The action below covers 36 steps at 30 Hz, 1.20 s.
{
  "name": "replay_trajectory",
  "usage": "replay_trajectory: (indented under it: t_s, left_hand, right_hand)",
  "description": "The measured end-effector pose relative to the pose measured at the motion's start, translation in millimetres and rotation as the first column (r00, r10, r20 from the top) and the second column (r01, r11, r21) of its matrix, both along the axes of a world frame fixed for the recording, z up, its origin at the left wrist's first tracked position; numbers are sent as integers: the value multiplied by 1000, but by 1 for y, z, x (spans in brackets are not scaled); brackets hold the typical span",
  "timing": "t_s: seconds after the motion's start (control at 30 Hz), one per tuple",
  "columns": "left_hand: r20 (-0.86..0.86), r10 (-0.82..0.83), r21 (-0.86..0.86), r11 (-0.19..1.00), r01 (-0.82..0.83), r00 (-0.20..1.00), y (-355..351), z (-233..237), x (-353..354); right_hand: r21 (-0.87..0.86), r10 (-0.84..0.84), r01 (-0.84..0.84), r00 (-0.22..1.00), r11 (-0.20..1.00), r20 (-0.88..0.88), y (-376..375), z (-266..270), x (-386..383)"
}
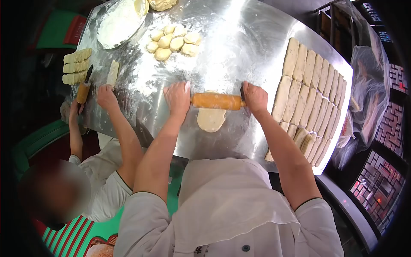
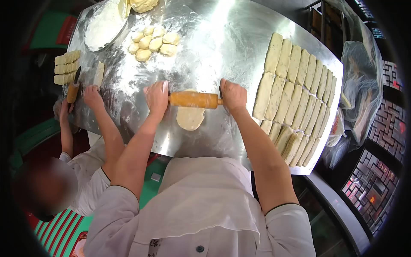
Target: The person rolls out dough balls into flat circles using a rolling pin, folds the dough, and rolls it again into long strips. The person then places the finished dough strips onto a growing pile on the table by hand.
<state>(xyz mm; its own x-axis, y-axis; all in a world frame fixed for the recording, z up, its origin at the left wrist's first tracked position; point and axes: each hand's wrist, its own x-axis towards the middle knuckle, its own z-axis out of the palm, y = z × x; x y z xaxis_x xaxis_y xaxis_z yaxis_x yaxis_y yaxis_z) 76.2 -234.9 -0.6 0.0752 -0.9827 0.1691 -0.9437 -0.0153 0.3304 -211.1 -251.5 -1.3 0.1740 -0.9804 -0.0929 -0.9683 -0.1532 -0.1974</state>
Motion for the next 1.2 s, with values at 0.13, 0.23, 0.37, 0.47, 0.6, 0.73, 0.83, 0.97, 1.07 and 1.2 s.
replay_trajectory:
  t_s: [0.13,0.23,0.37,0.47,0.6,0.73,0.83,0.97,1.07,1.2]
  left_hand:
    - [28,-145,142,980,139,989,110,17,9]
    - [2,-162,204,966,158,987,124,27,8]
    - [18,-141,203,970,134,990,43,28,3]
    - [135,-41,211,977,12,990,-25,7,-4]
    - [112,-56,236,971,29,992,-35,-2,-6]
    - [-147,-46,363,926,98,988,-4,16,-18]
    - [-476,-70,218,956,195,877,-1,13,-39]
    - [-155,-203,413,876,250,967,-6,17,-58]
    - [-111,-281,318,899,302,953,1,34,-54]
    - [-421,-54,438,862,255,906,12,30,-22]
  right_hand:
    - [62,-79,69,980,996,182,105,9,6]
    - [47,-24,12,963,999,269,127,10,6]
    - [52,-86,78,980,996,181,57,-4,5]
    - [-18,-17,17,999,1000,28,-18,-3,1]
    - [23,132,-130,989,991,-65,-26,15,-6]
    - [159,82,-95,993,983,88,69,4,-15]
    - [232,-63,32,990,972,130,114,7,-10]
    - [127,-95,72,977,989,189,120,21,-7]
    - [41,-63,56,978,998,198,117,41,-7]
    - [38,-54,47,980,998,193,132,40,-28]
